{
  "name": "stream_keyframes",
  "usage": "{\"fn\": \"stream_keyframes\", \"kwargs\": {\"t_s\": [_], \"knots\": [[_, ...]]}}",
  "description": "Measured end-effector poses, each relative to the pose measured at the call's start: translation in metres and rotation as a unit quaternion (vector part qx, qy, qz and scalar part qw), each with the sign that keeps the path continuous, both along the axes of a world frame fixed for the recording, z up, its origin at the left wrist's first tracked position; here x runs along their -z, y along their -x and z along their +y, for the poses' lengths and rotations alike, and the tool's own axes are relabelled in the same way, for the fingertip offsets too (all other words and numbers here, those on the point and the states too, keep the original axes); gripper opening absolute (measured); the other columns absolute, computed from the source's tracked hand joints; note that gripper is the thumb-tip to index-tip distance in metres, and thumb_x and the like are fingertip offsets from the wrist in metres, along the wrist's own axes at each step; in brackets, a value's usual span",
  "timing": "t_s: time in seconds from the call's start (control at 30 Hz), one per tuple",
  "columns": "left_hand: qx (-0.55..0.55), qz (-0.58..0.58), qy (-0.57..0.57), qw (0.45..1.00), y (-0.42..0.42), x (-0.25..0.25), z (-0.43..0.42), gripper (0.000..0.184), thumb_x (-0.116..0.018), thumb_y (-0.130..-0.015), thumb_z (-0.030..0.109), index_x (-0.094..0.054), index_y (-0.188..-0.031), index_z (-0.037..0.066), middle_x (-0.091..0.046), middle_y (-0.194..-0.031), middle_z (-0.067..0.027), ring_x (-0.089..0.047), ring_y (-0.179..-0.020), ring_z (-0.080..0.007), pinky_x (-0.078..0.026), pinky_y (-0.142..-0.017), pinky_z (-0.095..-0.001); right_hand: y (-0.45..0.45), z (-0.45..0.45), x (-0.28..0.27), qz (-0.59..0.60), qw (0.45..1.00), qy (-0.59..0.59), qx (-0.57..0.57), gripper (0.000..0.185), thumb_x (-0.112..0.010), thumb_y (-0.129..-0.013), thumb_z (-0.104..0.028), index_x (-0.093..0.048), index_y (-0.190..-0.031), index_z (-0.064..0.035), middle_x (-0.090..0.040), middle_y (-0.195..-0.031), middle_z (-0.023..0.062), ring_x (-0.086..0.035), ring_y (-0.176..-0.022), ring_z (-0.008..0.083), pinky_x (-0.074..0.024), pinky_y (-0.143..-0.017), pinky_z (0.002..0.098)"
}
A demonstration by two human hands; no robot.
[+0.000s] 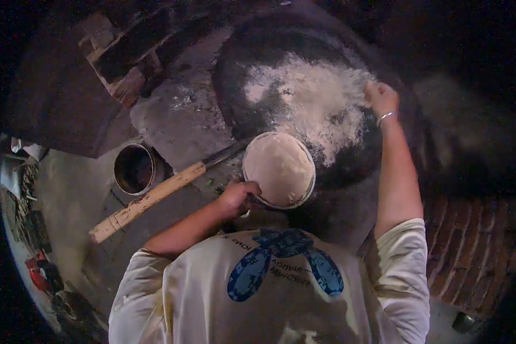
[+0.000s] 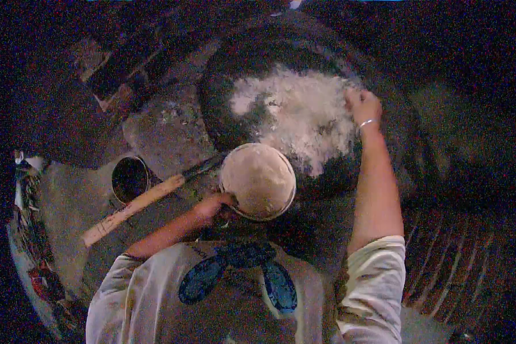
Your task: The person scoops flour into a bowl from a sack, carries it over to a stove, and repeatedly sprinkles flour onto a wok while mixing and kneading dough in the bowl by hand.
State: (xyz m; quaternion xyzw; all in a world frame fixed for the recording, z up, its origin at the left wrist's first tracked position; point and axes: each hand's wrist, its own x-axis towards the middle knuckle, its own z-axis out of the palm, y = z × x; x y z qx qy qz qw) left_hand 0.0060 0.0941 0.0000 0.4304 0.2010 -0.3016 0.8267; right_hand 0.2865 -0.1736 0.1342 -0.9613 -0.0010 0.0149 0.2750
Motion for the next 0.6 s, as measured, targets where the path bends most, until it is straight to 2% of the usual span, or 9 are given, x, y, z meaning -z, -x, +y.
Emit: {"fn": "stream_keyframes", "kwargs": {"t_s": [0.1,0.17,0.2,0.27,0.3,0.37,0.43,0.5,0.6], "knots": [[-0.041,0.045,0.018,0.998,0.001,-0.014,0.006,0.012,-0.049,-0.065,0.009,-0.054,-0.075,0.004,-0.054,-0.073,-0.0051,-0.051,-0.061,-0.0151,-0.042,-0.048,-0.0259,0.029,-0.002,0.081,-0.218,0.932,0.178,-0.229,0.052,-0.060,-0.068,-0.030,-0.046,-0.107,0.0020,-0.056,-0.092,0.0142,-0.054,-0.081,0.0184,-0.0432,-0.069,0.0293],[-0.070,0.087,0.029,0.993,0.000,-0.007,0.008,0.016,-0.050,-0.062,0.001,-0.053,-0.078,0.002,-0.054,-0.070,-0.0051,-0.053,-0.059,-0.0166,-0.044,-0.043,-0.0272,0.101,0.047,0.068,0.077,0.968,0.075,-0.224,0.036,-0.057,-0.070,-0.023,-0.053,-0.099,-0.0034,-0.058,-0.088,0.0108,-0.054,-0.079,0.0192,-0.0423,-0.071,0.0302],[-0.077,0.075,0.034,0.994,-0.001,0.008,0.007,0.015,-0.050,-0.062,0.002,-0.053,-0.076,0.002,-0.054,-0.069,-0.0052,-0.053,-0.058,-0.0161,-0.042,-0.042,-0.0264,0.135,0.075,0.055,0.158,0.938,0.082,-0.297,0.026,-0.056,-0.070,-0.020,-0.056,-0.091,-0.0042,-0.059,-0.082,0.0105,-0.055,-0.073,0.0196,-0.0430,-0.068,0.0297],[-0.083,0.065,0.039,0.994,-0.002,0.021,0.010,0.013,-0.050,-0.062,0.002,-0.053,-0.075,0.001,-0.054,-0.068,-0.0052,-0.053,-0.057,-0.0155,-0.040,-0.040,-0.0256,0.175,0.079,0.103,0.204,0.887,-0.067,-0.410,0.026,-0.057,-0.068,-0.020,-0.053,-0.087,-0.0035,-0.056,-0.077,0.0110,-0.055,-0.071,0.0239,-0.0422,-0.066,0.0331],[-0.041,0.011,-0.019,0.999,-0.004,0.023,0.013,0.013,-0.050,-0.062,0.001,-0.054,-0.075,0.000,-0.054,-0.067,-0.0047,-0.053,-0.058,-0.0149,-0.039,-0.040,-0.0253,0.191,0.091,0.107,0.206,0.877,0.054,-0.431,0.028,-0.058,-0.066,-0.017,-0.051,-0.088,-0.0011,-0.056,-0.080,0.0123,-0.055,-0.074,0.0237,-0.0419,-0.067,0.0330],[0.003,-0.040,-0.075,0.996,-0.003,0.037,0.017,0.013,-0.050,-0.062,0.001,-0.054,-0.075,0.000,-0.054,-0.066,-0.0041,-0.053,-0.059,-0.0142,-0.038,-0.039,-0.0251,0.212,0.100,0.148,0.093,0.892,0.047,-0.440,0.035,-0.058,-0.064,-0.017,-0.050,-0.094,-0.0011,-0.055,-0.086,0.0139,-0.053,-0.081,0.0247,-0.0413,-0.072,0.0321],[-0.006,-0.059,-0.008,0.998,0.001,0.064,0.016,0.022,-0.047,-0.072,0.013,-0.054,-0.088,0.000,-0.056,-0.081,-0.0078,-0.053,-0.069,-0.0202,-0.044,-0.060,-0.0325,0.213,0.098,0.189,-0.022,0.896,0.040,-0.442,0.042,-0.059,-0.062,-0.017,-0.048,-0.099,-0.0011,-0.054,-0.092,0.0156,-0.051,-0.088,0.0256,-0.0408,-0.076,0.0311],[-0.040,-0.003,0.002,0.999,0.001,0.040,0.017,0.022,-0.046,-0.073,0.013,-0.053,-0.089,0.000,-0.056,-0.082,-0.0087,-0.054,-0.071,-0.0211,-0.044,-0.063,-0.0335,0.203,0.101,0.214,0.309,0.867,-0.231,-0.315,0.048,-0.058,-0.061,-0.017,-0.045,-0.104,0.0006,-0.051,-0.098,0.0131,-0.047,-0.093,0.0257,-0.0396,-0.077,0.0323],[-0.093,0.037,0.038,0.994,0.004,0.042,0.017,0.024,-0.045,-0.076,0.014,-0.053,-0.093,-0.001,-0.056,-0.086,-0.0107,-0.054,-0.075,-0.0223,-0.044,-0.068,-0.0348,0.188,0.098,0.200,0.284,0.895,-0.321,-0.123,0.044,-0.058,-0.065,-0.021,-0.046,-0.102,-0.0002,-0.052,-0.096,0.0091,-0.048,-0.090,0.0229,-0.0398,-0.075,0.0323]]}}
